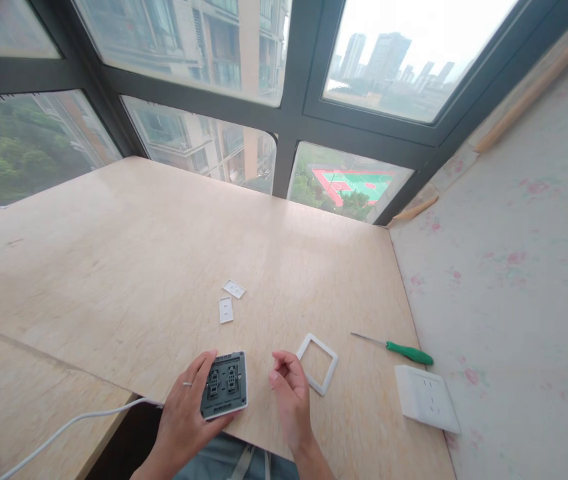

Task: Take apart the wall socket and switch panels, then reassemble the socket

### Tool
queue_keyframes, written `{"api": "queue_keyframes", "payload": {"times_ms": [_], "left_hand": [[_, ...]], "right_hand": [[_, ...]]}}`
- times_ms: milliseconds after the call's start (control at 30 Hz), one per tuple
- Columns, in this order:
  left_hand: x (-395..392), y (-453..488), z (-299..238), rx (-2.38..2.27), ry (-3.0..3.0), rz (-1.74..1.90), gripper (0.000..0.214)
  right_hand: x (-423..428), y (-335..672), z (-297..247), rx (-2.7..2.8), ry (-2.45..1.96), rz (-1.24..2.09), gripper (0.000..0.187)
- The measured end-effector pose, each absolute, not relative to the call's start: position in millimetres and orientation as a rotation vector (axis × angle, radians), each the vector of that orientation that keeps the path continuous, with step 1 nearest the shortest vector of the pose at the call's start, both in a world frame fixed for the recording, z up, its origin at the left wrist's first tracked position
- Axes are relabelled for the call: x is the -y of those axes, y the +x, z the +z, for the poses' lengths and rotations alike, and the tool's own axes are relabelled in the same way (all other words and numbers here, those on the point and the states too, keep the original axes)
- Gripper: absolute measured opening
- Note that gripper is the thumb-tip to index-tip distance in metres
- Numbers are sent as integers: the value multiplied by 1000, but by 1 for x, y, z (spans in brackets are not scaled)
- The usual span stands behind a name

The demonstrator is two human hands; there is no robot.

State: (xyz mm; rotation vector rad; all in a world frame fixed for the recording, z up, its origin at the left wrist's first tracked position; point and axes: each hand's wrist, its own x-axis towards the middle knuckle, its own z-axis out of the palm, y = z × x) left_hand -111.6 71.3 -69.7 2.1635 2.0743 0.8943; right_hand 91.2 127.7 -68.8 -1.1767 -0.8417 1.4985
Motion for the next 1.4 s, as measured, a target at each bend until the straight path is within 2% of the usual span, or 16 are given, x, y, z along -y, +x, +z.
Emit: {"api": "queue_keyframes", "payload": {"times_ms": [533, 767, 1100, 1300, 1400], "left_hand": [[-86, -88, -73, -2230, 2061, 905, 91], [-95, -59, -71, -2332, 1977, 978, 91], [-88, -49, -70, -2141, 1956, 1012, 95], [-67, -55, -62, -1975, 1873, 1027, 87], [-56, -56, -57, -1897, 1822, 1018, 82]], "right_hand": [[-132, 87, -58, 834, -1028, 1550, 23], [-136, 87, -49, 647, -1024, 1585, 28], [-133, 104, -39, 562, -1053, 1589, 33], [-124, 110, -37, 779, -1281, 1535, 49], [-120, 107, -35, 971, -1305, 1501, 51]]}}
